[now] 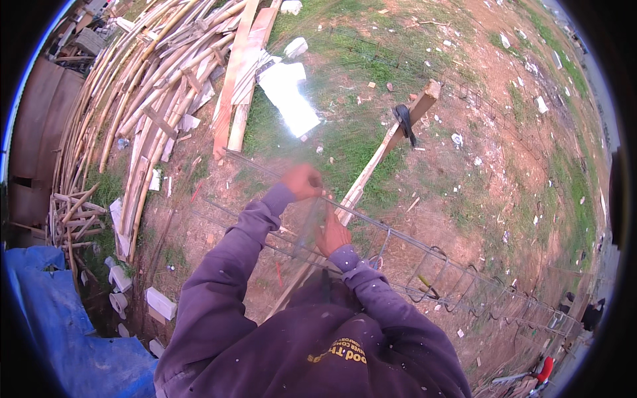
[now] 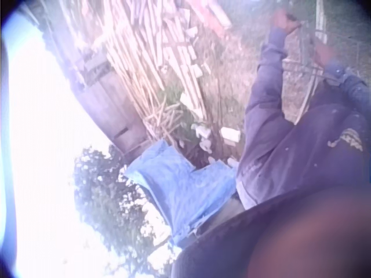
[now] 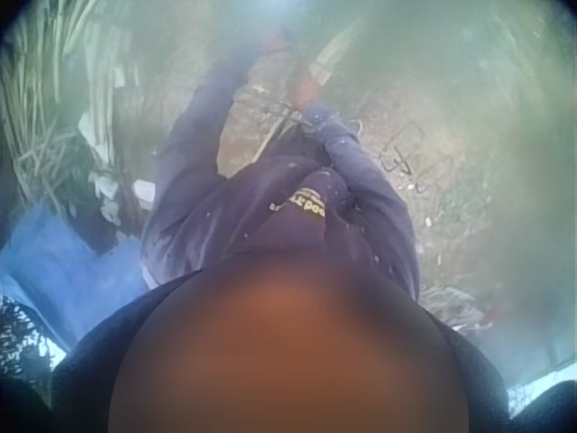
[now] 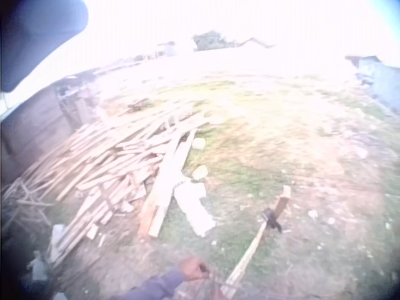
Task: The person uses pliers to twist wire ties around a rectangular rebar cage, securing the vertical and horizontal bars together. The person repeatedly positions the cage, twists ties at multiple joints, and adjusts the cage orientation to reach different connection points.
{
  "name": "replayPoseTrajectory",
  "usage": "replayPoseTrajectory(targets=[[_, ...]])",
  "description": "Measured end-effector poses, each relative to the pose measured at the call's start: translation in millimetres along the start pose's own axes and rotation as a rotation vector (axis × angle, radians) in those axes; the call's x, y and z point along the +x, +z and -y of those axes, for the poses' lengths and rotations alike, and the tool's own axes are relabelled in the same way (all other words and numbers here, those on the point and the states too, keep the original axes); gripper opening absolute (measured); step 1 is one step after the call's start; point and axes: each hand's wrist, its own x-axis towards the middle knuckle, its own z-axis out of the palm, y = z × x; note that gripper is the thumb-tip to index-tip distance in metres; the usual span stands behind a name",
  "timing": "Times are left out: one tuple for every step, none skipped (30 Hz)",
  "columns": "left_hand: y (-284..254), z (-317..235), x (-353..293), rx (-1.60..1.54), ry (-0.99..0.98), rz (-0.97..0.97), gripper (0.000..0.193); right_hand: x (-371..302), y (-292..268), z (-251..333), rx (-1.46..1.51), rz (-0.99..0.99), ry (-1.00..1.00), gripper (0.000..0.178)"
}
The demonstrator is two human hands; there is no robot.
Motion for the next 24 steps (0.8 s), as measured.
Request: replayPoseTrajectory(targets=[[0.7,-0.5,-0.6,0.013,-0.015,-0.001,0.025,6.2,8.8,-2.9,-0.008,-0.025,-0.012,0.031],[1.7,-1.0,-2.2,0.026,-0.037,-0.003,0.024,8.8,15.9,-5.4,0.03,-0.108,-0.063,0.029],[2.9,-1.6,-3.8,0.022,-0.028,-0.022,0.024,10.7,21.6,-7.1,0.007,-0.065,-0.022,0.03],[3.4,-2.2,-5.3,0.024,-0.016,-0.04,0.024,13.7,26.6,-6.4,0.031,-0.091,-0.02,0.031],[3.9,-2.7,-6.6,0.036,-0.016,-0.06,0.024,14.4,29.9,-4.7,0.047,-0.072,0.014,0.032],[4.3,-3.2,-8.1,0.047,-0.006,-0.068,0.023,13.7,31.3,-2.4,-0.009,-0.216,-0.117,0.03],[4.8,-3.8,-9.1,0.067,-0.009,-0.075,0.023,11.7,31.1,0.6,-0.075,-0.314,-0.214,0.029],[4.9,-4.4,-9.9,0.089,0.0,-0.088,0.023,10.1,28.3,2.6,-0.13,-0.435,-0.284,0.028],[4.6,-5.3,-10.3,0.082,-0.003,-0.086,0.022,10.5,22.9,3.7,-0.125,-0.321,-0.216,0.025],[4.0,-6.2,-11.0,0.08,0.002,-0.088,0.022,12.9,16.2,4.0,-0.105,-0.229,-0.12,0.022],[3.2,-7.3,-12.1,0.082,0.002,-0.096,0.022,15.7,10.6,4.9,-0.047,-0.057,-0.011,0.02],[2.8,-8.5,-14.2,0.075,0.047,-0.105,0.022,21.7,1.4,1.9,0.054,-0.057,-0.051,0.02],[2.1,-9.4,-16.7,0.074,0.091,-0.124,0.023,36.7,-17.7,-7.0,0.19,0.021,-0.082,0.019],[1.9,-10.0,-19.5,0.072,0.134,-0.145,0.023,52.3,-36.0,-15.1,0.323,0.103,-0.114,0.02],[2.8,-10.3,-24.1,0.051,0.095,-0.108,0.024,62.2,-46.6,-19.2,0.388,0.212,-0.017,0.021],[3.8,-10.1,-28.5,0.032,0.058,-0.069,0.026,71.9,-55.5,-20.2,0.454,0.317,0.081,0.023],[4.8,-9.4,-31.9,0.005,0.062,-0.086,0.028,79.0,-63.2,-18.3,0.482,0.386,0.189,0.024],[8.3,-8.9,-36.5,0.082,0.067,-0.088,0.03,78.7,-69.9,-14.7,0.456,0.406,0.134,0.025],[12.9,-8.5,-40.7,0.15,0.108,-0.141,0.032,75.9,-76.7,-8.5,0.397,0.391,0.092,0.026],[17.5,-8.1,-43.7,0.232,0.129,-0.155,0.034,72.7,-83.5,0.5,0.324,0.394,0.094,0.027],[22.2,-7.9,-45.0,0.216,0.154,-0.215,0.04,69.3,-91.1,10.5,0.195,0.384,-0.033,0.027],[27.6,-8.2,-45.6,0.21,0.159,-0.231,0.045,64.9,-99.8,19.8,0.052,0.389,-0.11,0.027],[33.0,-9.0,-45.5,0.203,0.14,-0.224,0.051,62.5,-107.6,28.7,-0.098,0.385,-0.164,0.027],[38.7,-10.1,-45.9,0.118,0.15,-0.329,0.053,63.8,-111.4,37.4,-0.189,0.371,-0.243,0.027]])
